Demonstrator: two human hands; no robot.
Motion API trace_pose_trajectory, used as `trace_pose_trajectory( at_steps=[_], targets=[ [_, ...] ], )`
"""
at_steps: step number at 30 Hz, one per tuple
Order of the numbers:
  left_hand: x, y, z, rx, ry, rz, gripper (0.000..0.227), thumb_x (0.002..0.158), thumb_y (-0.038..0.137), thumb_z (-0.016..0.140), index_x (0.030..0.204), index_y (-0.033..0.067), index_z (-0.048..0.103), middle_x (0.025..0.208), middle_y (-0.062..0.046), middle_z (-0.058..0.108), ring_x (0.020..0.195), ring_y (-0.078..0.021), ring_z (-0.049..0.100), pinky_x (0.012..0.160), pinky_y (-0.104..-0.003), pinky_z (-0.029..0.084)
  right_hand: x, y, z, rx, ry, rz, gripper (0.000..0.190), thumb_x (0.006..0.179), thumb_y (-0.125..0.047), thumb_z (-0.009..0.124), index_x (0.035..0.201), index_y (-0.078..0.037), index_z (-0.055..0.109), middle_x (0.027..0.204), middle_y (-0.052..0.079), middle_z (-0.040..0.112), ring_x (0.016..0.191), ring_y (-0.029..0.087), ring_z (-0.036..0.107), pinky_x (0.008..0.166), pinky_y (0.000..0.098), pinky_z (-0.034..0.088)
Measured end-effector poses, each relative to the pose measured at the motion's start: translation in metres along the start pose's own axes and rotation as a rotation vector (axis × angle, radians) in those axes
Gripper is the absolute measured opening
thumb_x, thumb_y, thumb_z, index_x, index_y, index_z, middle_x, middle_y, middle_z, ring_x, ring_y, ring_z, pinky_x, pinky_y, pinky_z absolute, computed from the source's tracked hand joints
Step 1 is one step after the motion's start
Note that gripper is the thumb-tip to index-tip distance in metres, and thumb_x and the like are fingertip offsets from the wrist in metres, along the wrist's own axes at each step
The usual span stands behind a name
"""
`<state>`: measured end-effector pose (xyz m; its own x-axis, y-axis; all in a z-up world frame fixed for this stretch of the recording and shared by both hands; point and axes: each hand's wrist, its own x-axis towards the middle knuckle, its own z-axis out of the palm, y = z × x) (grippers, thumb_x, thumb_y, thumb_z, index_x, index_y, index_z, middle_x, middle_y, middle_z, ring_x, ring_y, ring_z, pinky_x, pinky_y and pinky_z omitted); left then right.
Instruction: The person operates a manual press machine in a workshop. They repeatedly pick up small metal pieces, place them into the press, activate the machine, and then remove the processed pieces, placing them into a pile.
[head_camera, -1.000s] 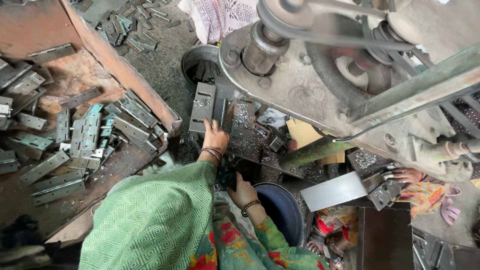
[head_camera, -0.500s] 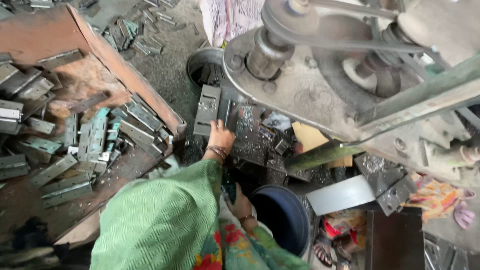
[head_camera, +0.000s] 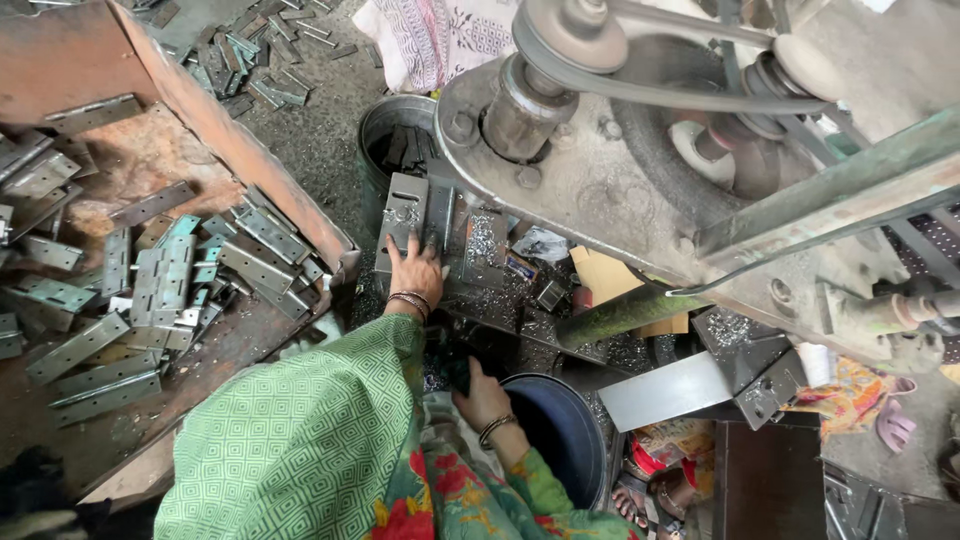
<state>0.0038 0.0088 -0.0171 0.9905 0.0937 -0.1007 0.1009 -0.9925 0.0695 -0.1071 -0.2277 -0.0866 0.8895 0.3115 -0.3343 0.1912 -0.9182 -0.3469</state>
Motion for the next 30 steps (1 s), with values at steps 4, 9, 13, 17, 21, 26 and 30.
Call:
trace_pose_trajectory(
  at_steps=[4, 9, 13, 17, 21, 26, 30],
  targets=[
    [0.004, -0.005, 0.003, 0.032, 0.035, 0.026, 0.051, 0.106, 0.044, 0.033, 0.138, 0.0167, 0.061, 0.158, 0.002, 0.04, 0.153, -0.0335, 0.018, 0.114, -0.077, 0.007, -0.005, 0.017, 0.061, 0.054, 0.106, 0.018, 0.091, 0.083, -0.042, 0.075, 0.156, -0.013, 0.029, 0.095, 0.027, 0.072, 0.087, 0.049, 0.069, 0.075, 0.0581, 0.057],
    [0.0, -0.005, 0.018, 0.063, 0.045, 0.022, 0.05, 0.109, 0.041, 0.033, 0.145, 0.0173, 0.058, 0.165, 0.003, 0.036, 0.154, -0.0346, 0.02, 0.117, -0.078, 0.009, 0.004, 0.026, 0.092, 0.128, 0.189, -0.031, 0.087, 0.086, -0.044, 0.074, 0.156, -0.015, 0.031, 0.092, 0.027, 0.073, 0.084, 0.048, 0.071, 0.073, 0.0565, 0.059],
    [0.011, -0.006, 0.011, 0.055, 0.108, 0.018, 0.054, 0.104, 0.042, 0.032, 0.148, 0.0178, 0.05, 0.163, 0.003, 0.032, 0.152, -0.0368, 0.012, 0.113, -0.078, 0.007, -0.002, 0.014, 0.049, 0.105, 0.078, 0.005, 0.089, 0.081, -0.035, 0.075, 0.155, -0.015, 0.031, 0.096, 0.029, 0.071, 0.089, 0.049, 0.069, 0.078, 0.057, 0.057],
    [0.02, -0.01, 0.007, 0.061, 0.009, -0.012, 0.05, 0.108, 0.041, 0.03, 0.146, 0.0181, 0.054, 0.166, 0.004, 0.031, 0.157, -0.0365, 0.007, 0.114, -0.078, 0.006, -0.007, 0.0, 0.0, 0.047, 0.007, -0.003, 0.083, 0.083, -0.033, 0.074, 0.153, -0.012, 0.035, 0.101, 0.027, 0.073, 0.094, 0.047, 0.07, 0.08, 0.0551, 0.058],
    [0.038, -0.007, -0.009, 0.064, -0.038, -0.042, 0.052, 0.109, 0.04, 0.03, 0.149, 0.0166, 0.053, 0.163, 0.003, 0.036, 0.158, -0.0345, 0.007, 0.116, -0.079, 0.004, -0.01, -0.01, -0.012, -0.008, -0.023, 0.012, 0.083, 0.085, -0.034, 0.074, 0.154, -0.01, 0.035, 0.102, 0.028, 0.071, 0.094, 0.047, 0.07, 0.081, 0.0545, 0.058],
    [0.043, -0.01, -0.009, 0.097, 0.014, -0.015, 0.047, 0.106, 0.031, 0.034, 0.146, 0.0166, 0.054, 0.165, 0.001, 0.033, 0.156, -0.0367, 0.009, 0.114, -0.078, 0.005, -0.017, -0.007, 0.022, 0.103, 0.069, 0.015, 0.086, 0.083, -0.031, 0.075, 0.155, -0.012, 0.033, 0.098, 0.025, 0.073, 0.09, 0.046, 0.07, 0.078, 0.0551, 0.058],
    [0.04, -0.007, -0.006, 0.101, -0.053, 0.008, 0.047, 0.108, 0.031, 0.034, 0.147, 0.0157, 0.056, 0.162, -0.002, 0.038, 0.157, -0.0373, 0.012, 0.115, -0.079, 0.007, -0.023, -0.006, 0.025, 0.137, 0.013, 0.076, 0.085, 0.084, -0.032, 0.072, 0.157, -0.013, 0.032, 0.094, 0.023, 0.075, 0.087, 0.044, 0.073, 0.078, 0.0522, 0.059]
  ],
)
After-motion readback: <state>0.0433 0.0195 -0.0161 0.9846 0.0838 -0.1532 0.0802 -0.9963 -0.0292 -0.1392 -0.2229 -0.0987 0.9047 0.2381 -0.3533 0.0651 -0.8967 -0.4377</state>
